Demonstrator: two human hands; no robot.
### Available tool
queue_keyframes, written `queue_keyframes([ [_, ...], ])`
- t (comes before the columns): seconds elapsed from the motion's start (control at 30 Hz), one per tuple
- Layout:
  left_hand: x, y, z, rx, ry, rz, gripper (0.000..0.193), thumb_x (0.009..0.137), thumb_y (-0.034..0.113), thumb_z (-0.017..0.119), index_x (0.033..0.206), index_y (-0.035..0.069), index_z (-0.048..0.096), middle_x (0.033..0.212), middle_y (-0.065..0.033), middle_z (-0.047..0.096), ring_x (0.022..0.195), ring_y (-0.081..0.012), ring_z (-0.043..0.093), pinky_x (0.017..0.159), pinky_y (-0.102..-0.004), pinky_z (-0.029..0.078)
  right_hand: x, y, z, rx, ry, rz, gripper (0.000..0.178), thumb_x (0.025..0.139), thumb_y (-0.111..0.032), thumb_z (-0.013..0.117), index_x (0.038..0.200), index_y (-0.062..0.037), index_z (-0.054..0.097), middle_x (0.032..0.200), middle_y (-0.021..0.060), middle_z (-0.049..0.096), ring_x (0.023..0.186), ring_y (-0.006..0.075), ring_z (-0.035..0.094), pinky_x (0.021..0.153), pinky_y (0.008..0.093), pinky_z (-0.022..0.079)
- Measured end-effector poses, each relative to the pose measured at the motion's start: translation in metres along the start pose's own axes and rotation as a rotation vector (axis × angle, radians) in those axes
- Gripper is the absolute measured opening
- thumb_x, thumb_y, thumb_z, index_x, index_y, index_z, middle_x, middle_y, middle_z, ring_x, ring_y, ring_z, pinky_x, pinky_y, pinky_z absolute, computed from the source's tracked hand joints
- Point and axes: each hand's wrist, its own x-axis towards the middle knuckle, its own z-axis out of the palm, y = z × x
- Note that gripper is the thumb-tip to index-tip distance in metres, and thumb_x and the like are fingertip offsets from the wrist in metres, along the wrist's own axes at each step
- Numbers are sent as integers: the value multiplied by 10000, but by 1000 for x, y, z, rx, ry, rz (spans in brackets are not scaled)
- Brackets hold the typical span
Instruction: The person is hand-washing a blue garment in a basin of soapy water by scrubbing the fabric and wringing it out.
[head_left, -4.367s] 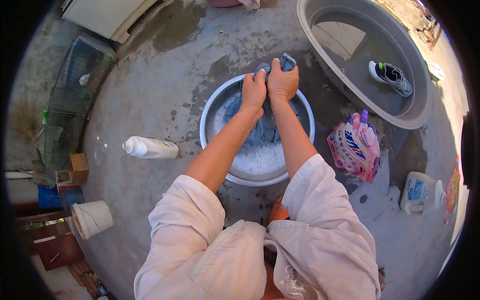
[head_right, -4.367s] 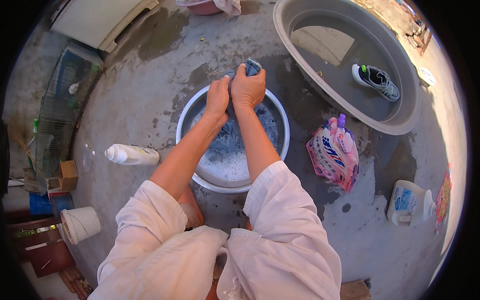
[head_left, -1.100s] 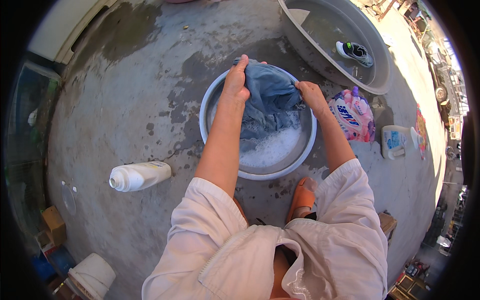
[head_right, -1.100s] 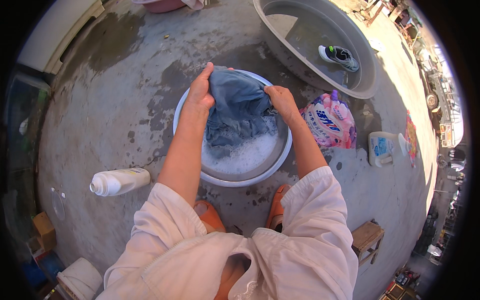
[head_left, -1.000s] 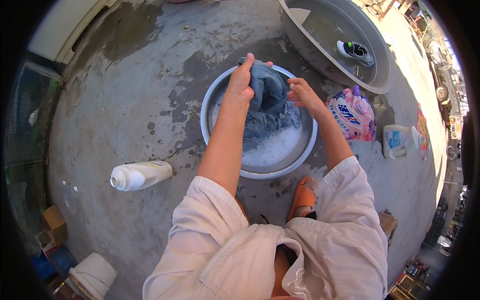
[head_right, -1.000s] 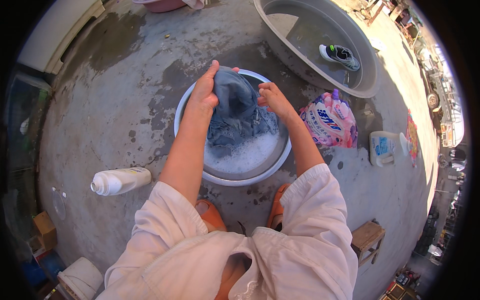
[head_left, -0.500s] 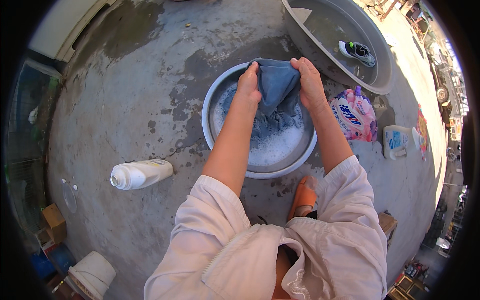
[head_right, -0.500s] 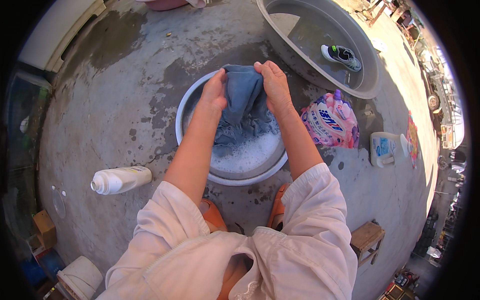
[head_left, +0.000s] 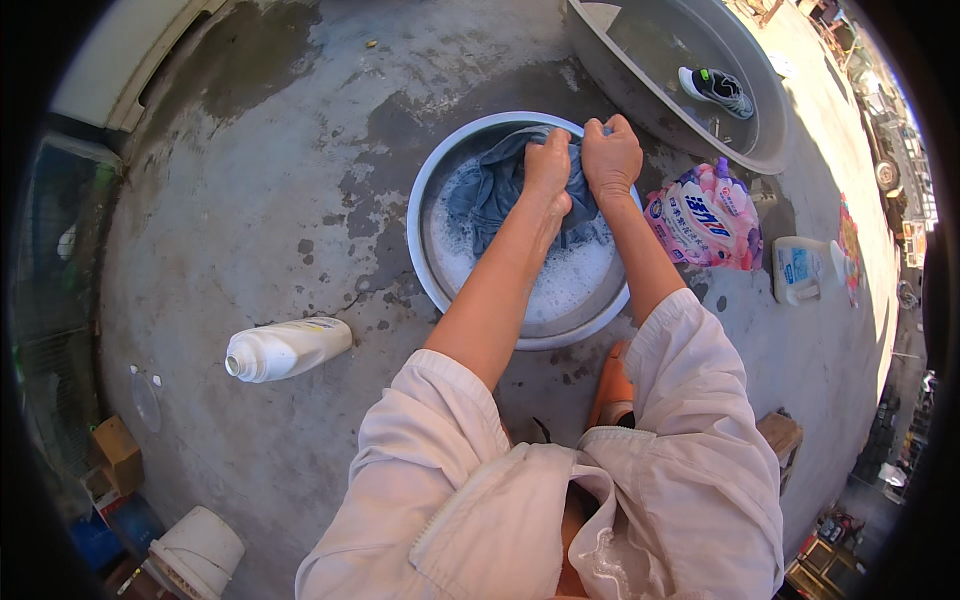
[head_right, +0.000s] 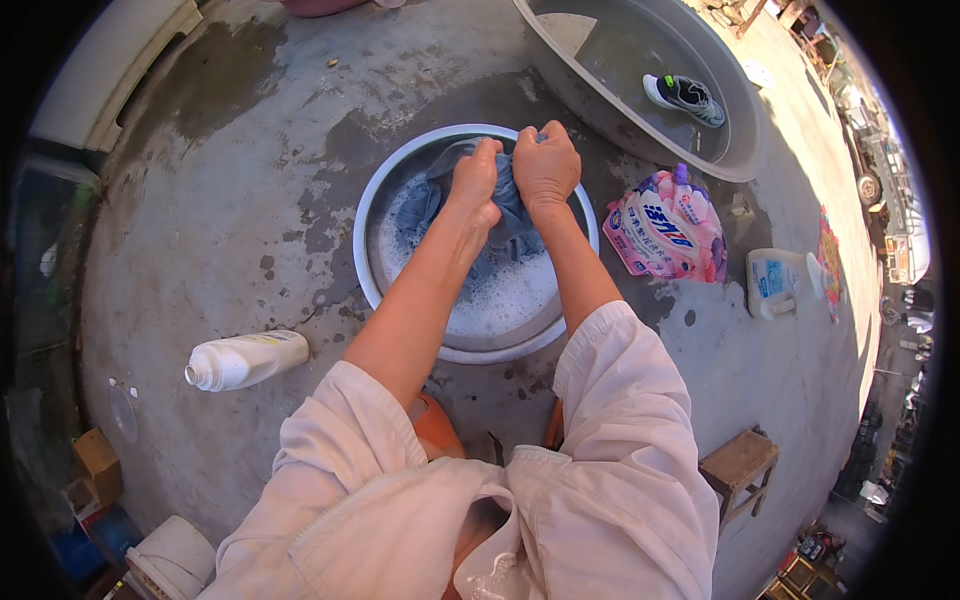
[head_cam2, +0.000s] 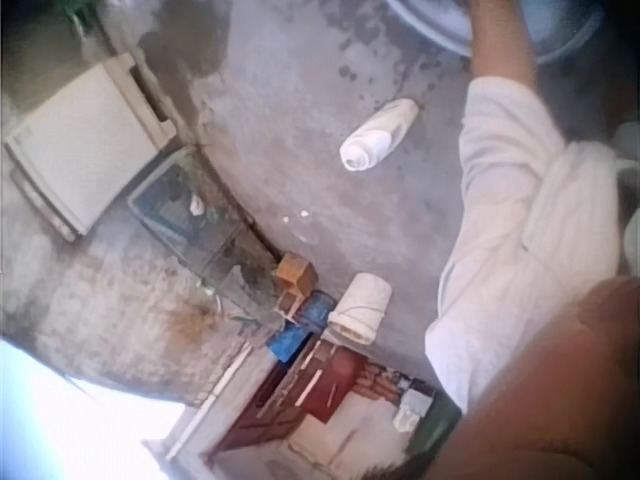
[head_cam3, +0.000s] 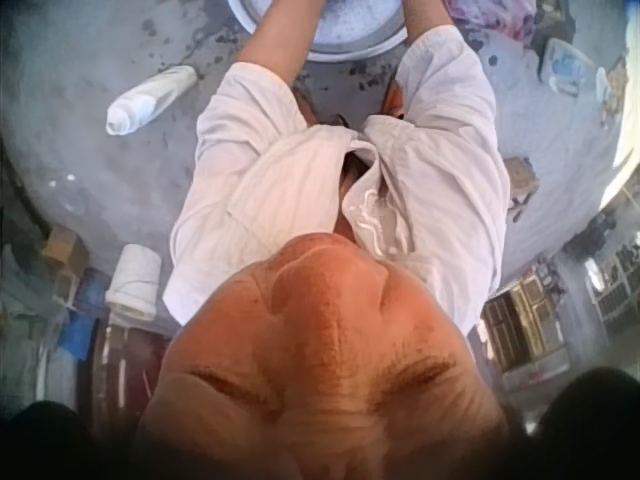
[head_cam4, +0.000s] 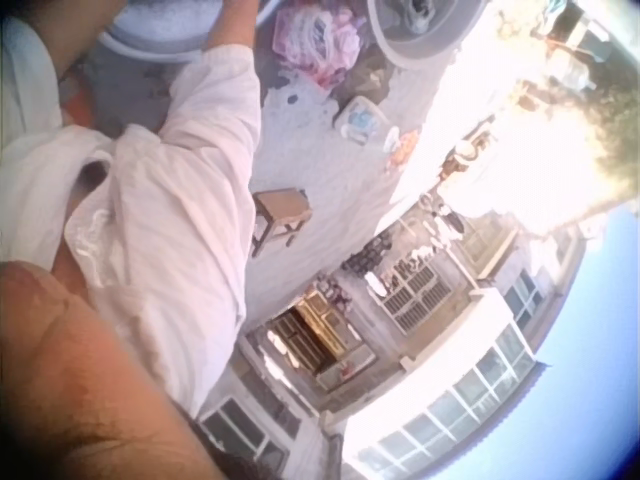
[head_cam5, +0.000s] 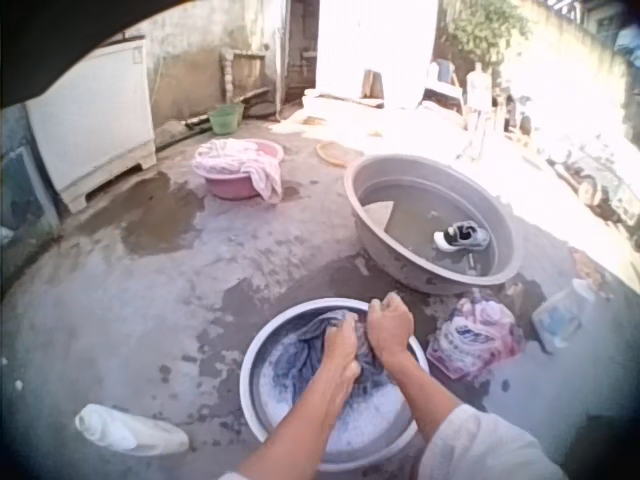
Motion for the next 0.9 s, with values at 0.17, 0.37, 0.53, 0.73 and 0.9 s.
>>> queue_keyframes([
  [0.17,8,17,-5,-208,-91,-53,196,806,223,584,743,43,541,705,-32,541,611,-121,513,530,-306,413,-22,-18,2,184,-18,-14,329,818,-327,545,655,-46,493,649,165,579,616,356,569,565,421,416],
  [0.37,44,21,-54,-147,-111,-139,262,869,308,504,788,64,552,716,-61,571,610,-172,559,538,-316,460,-73,-53,1,416,-122,-337,272,813,-230,563,645,-42,460,578,147,480,544,261,477,532,377,398],
  [0.53,11,10,13,-100,-200,-190,247,874,299,536,833,60,583,750,-64,615,691,-194,612,650,-356,517,-1,38,11,106,55,64,348,834,-352,508,684,-39,527,643,201,577,622,388,564,581,445,423],
  [0.73,26,18,19,-361,-255,-243,414,908,433,459,939,32,553,864,-122,624,778,-265,635,710,-431,536,23,47,-14,391,-226,223,247,836,-302,553,793,-59,535,838,91,604,792,198,566,720,335,431],
  [0.9,16,27,27,-302,-353,-333,556,922,486,383,1080,-34,500,1018,-180,592,864,-303,627,788,-433,525,25,33,-57,796,-746,499,403,849,-347,580,1100,-33,568,1086,90,567,983,169,525,887,274,392],
])
